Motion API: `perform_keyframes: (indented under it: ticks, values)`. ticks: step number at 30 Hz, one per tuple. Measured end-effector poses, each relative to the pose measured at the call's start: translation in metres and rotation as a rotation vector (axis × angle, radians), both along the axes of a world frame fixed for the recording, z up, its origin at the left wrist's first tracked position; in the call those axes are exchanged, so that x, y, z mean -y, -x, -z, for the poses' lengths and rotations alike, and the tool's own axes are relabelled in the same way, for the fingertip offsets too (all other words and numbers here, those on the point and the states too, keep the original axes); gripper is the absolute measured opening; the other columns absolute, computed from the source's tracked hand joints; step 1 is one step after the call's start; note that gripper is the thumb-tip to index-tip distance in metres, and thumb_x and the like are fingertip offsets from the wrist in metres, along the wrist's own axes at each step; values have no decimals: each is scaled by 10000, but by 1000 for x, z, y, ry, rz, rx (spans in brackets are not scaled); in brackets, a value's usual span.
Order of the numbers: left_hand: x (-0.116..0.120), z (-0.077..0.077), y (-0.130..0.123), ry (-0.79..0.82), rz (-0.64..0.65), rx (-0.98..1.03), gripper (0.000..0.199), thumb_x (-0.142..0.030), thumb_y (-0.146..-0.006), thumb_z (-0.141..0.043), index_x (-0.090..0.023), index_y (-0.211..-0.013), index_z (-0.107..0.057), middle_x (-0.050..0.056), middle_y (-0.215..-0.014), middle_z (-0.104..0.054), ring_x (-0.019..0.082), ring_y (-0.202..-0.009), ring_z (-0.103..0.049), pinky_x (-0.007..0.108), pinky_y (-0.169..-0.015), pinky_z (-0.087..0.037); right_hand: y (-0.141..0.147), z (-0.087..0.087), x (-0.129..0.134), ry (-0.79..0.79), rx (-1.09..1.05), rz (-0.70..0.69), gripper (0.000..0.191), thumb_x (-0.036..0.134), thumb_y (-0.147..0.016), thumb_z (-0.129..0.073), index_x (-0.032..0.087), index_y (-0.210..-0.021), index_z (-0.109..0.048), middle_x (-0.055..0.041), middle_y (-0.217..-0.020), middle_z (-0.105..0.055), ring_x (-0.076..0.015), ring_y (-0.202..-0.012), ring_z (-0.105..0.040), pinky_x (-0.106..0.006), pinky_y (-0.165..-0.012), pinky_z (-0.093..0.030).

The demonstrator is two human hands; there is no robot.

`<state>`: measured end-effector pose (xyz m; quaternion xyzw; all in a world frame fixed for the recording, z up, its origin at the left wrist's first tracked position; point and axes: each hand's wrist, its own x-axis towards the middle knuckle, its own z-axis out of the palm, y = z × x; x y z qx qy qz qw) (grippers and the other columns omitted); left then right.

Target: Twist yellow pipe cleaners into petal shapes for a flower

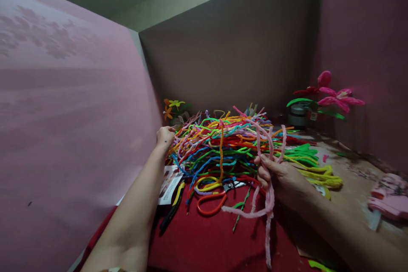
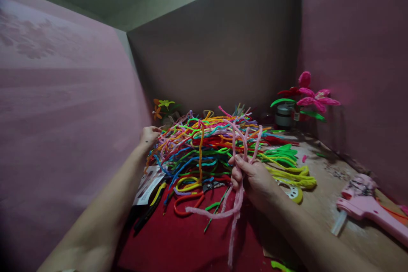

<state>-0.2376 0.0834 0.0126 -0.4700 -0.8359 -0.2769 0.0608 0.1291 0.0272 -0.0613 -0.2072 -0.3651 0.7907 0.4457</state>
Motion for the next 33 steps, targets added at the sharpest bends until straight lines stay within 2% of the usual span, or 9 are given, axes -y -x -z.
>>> perform_keyframes:
  ticks: [2,4,8,10,13,17,23,27,33]
  values:
    - [-2,-1,1,35,25,10,296,-323,-830,-507,-146,-1066,-532,66,-1056,-562,176,-902,-567,364,-749,-485,0,0,0,5,-5,-2,188,343,-732,-618,169,-741,-550,62,-417,-409,-75,-351,-403,-208,-383,-270]
    - [-2,-3,-1,58,65,11,296,-331,-823,-512,-132,-1038,-554,64,-1009,-586,168,-852,-577,338,-714,-488,-1,-1,0,9,-6,0,182,339,-735,-616,169,-740,-550,60,-419,-412,-77,-356,-406,-210,-387,-274]
    - [-1,-8,-13,108,136,4,236,-376,-647,-645,-146,-692,-676,38,-665,-640,171,-685,-586,237,-560,-416,-1,0,-1,25,4,-12,183,344,-736,-614,172,-751,-551,58,-422,-412,-80,-362,-407,-214,-393,-280]
    - [0,-8,-18,140,151,10,217,-374,-552,-679,-166,-501,-643,36,-505,-591,178,-611,-573,234,-506,-371,-1,0,0,30,5,-15,183,343,-738,-612,172,-754,-551,58,-425,-411,-79,-362,-405,-214,-394,-282]
    - [4,-5,-22,168,169,47,190,-302,-487,-682,-180,-384,-578,22,-393,-520,163,-526,-543,233,-474,-340,0,0,0,30,6,-10,181,337,-737,-615,168,-754,-552,60,-424,-406,-77,-360,-404,-212,-393,-286]
    - [15,-4,-21,135,233,152,131,-267,-500,-639,-170,-428,-589,-6,-394,-512,122,-451,-494,221,-448,-331,-1,1,0,22,3,-15,180,336,-739,-615,168,-751,-553,60,-426,-413,-76,-361,-405,-210,-391,-291]
    - [27,-12,-21,-18,352,292,241,-367,-581,-579,-130,-582,-621,13,-495,-580,87,-419,-448,214,-430,-327,-1,2,0,22,7,-18,179,340,-749,-607,166,-753,-562,58,-423,-413,-77,-362,-413,-203,-386,-289]
    - [26,-14,-21,-97,391,298,283,-393,-590,-589,-118,-636,-636,12,-506,-583,78,-424,-432,210,-438,-327,-1,2,1,27,-8,-18,161,320,-758,-599,162,-746,-571,55,-421,-407,-73,-366,-416,-196,-388,-290]
    - [21,-7,-16,-145,385,223,317,-409,-619,-593,-106,-688,-657,11,-520,-579,80,-441,-445,199,-434,-330,-2,-1,3,36,-3,-16,167,324,-751,-605,162,-735,-568,56,-416,-403,-72,-360,-410,-199,-391,-289]
